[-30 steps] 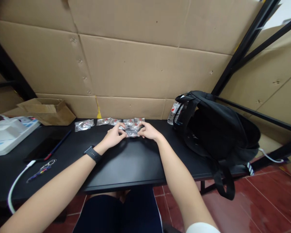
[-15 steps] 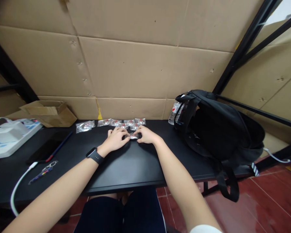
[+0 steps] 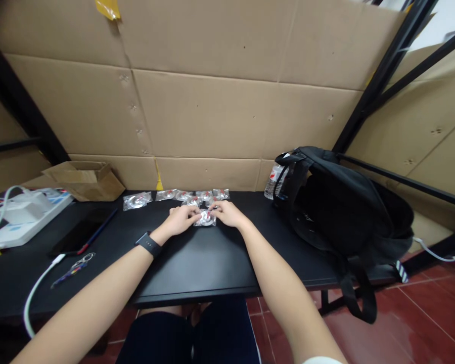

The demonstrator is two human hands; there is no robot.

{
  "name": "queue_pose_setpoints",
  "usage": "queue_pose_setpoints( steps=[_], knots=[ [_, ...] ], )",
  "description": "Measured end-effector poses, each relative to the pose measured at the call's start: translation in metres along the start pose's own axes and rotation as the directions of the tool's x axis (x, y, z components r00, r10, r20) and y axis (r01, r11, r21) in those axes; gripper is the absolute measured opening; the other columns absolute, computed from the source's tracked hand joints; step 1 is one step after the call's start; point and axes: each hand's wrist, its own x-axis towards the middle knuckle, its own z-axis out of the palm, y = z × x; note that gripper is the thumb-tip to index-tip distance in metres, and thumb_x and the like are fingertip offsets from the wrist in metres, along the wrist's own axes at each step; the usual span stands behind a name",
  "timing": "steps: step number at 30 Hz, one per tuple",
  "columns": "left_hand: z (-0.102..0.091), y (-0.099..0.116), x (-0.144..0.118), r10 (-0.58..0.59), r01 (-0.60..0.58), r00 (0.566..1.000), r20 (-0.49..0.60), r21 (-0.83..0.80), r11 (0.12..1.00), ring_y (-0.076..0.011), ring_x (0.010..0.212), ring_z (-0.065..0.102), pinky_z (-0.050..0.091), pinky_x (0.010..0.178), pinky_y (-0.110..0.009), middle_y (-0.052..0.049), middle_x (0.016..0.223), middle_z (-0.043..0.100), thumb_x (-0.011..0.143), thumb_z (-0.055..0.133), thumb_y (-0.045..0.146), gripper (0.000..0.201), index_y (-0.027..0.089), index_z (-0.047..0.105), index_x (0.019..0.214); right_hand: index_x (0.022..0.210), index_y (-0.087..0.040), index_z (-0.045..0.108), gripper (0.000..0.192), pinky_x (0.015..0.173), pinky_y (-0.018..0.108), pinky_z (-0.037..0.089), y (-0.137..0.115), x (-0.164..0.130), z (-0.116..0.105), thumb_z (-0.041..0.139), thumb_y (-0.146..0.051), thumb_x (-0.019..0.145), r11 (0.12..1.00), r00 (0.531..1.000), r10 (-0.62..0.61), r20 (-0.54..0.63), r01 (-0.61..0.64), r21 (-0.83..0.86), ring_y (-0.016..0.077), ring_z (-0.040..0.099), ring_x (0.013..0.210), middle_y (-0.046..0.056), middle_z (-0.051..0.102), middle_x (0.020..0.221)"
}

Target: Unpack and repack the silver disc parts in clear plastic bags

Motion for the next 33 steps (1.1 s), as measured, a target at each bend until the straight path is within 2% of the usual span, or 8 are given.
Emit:
queue_pose_setpoints(
  steps=[5, 11, 16, 21, 23, 27, 30, 33],
  knots=[
    [-0.035, -0.038, 0.0, -0.099, 0.086, 0.99, 0.098, 0.126, 0.988, -0.0247, 0.094, 0.071, 0.039, 0.09, -0.036, 0.0, 0.089, 0.08, 0.086, 0.063, 0.041, 0.018, 0.028, 0.076, 0.089, 0.111, -0.016, 0.07, 0.029, 0.069, 0.024, 0.045, 0.003, 0.001, 0.002, 0.067, -0.029, 0.086, 0.997, 0.999, 0.025, -0.022, -0.026, -0.069, 0.0146, 0.064, 0.065, 0.001, 0.075, 0.074],
    [-0.063, -0.097, -0.001, -0.339, 0.364, 0.931, -0.137, 0.242, 0.9, -0.0333, 0.108, 0.066, 0.036, 0.099, -0.049, -0.009, 0.102, 0.079, 0.088, 0.058, 0.04, 0.024, 0.025, 0.076, 0.092, 0.098, -0.017, 0.074, 0.017, 0.071, 0.023, 0.045, 0.002, -0.004, -0.011, 0.068, -0.024, 0.083, 0.984, 0.999, 0.049, 0.012, -0.046, -0.171, 0.0135, 0.065, 0.069, 0.001, 0.074, 0.078],
    [-0.049, -0.098, 0.001, -0.355, 0.445, 0.879, -0.32, 0.278, 0.851, -0.0395, 0.112, 0.062, 0.032, 0.101, -0.06, -0.015, 0.107, 0.076, 0.088, 0.055, 0.048, 0.034, 0.023, 0.075, 0.098, 0.098, -0.018, 0.074, 0.017, 0.076, 0.025, 0.046, 0.006, -0.007, -0.021, 0.067, -0.023, 0.084, 0.953, 0.993, 0.108, -0.052, -0.118, -0.278, 0.0152, 0.066, 0.075, 0.001, 0.073, 0.079],
    [-0.041, -0.083, -0.005, -0.289, 0.478, 0.801, -0.525, 0.27, 0.835, -0.0397, 0.121, 0.054, 0.037, 0.1, -0.059, -0.021, 0.129, 0.063, 0.092, 0.048, 0.046, 0.05, 0.018, 0.057, 0.132, 0.108, -0.019, 0.073, 0.028, 0.086, 0.03, 0.047, 0.014, -0.013, -0.023, 0.07, -0.031, 0.083, 0.881, 0.978, 0.189, -0.085, -0.208, -0.426, 0.0212, 0.065, 0.094, 0.009, 0.07, 0.104],
    [-0.04, -0.082, -0.008, -0.262, 0.44, 0.829, -0.495, 0.288, 0.851, -0.0394, 0.125, 0.052, 0.037, 0.102, -0.057, -0.02, 0.132, 0.06, 0.093, 0.045, 0.048, 0.05, 0.019, 0.055, 0.133, 0.117, -0.023, 0.071, 0.037, 0.095, 0.038, 0.044, 0.015, -0.016, -0.022, 0.067, -0.04, 0.084, 0.839, 0.963, 0.235, -0.129, -0.268, -0.474, 0.0271, 0.06, 0.112, 0.012, 0.064, 0.121],
    [-0.037, -0.089, -0.012, -0.274, 0.353, 0.92, -0.279, 0.29, 0.89, -0.0383, 0.13, 0.051, 0.039, 0.105, -0.047, -0.022, 0.14, 0.056, 0.09, 0.046, 0.06, 0.07, 0.013, 0.05, 0.142, 0.142, -0.027, 0.053, 0.063, 0.111, 0.053, 0.03, 0.013, -0.023, -0.016, 0.055, -0.06, 0.089, 0.768, 0.911, 0.378, -0.164, -0.407, -0.495, 0.0352, 0.038, 0.141, 0.014, 0.044, 0.153],
    [-0.032, -0.099, -0.02, -0.33, 0.368, 0.928, -0.173, 0.286, 0.884, -0.0402, 0.137, 0.045, 0.038, 0.109, -0.048, -0.026, 0.151, 0.045, 0.083, 0.049, 0.072, 0.093, 0.006, 0.043, 0.148, 0.155, -0.03, 0.035, 0.076, 0.118, 0.055, 0.016, 0.012, -0.028, -0.011, 0.042, -0.071, 0.091, 0.737, 0.876, 0.46, -0.143, -0.467, -0.489, 0.034, 0.018, 0.153, 0.011, 0.023, 0.167],
    [-0.026, -0.103, -0.033, -0.372, 0.406, 0.913, -0.169, 0.287, 0.868, -0.0409, 0.146, 0.033, 0.029, 0.114, -0.059, -0.02, 0.161, 0.035, 0.08, 0.045, 0.079, 0.096, 0.015, 0.041, 0.152, 0.158, -0.032, 0.027, 0.076, 0.12, 0.053, 0.009, 0.012, -0.034, -0.003, 0.029, -0.072, 0.094, 0.71, 0.864, 0.475, -0.167, -0.489, -0.507, 0.0312, 0.008, 0.156, 0.007, 0.014, 0.17]
  ],
)
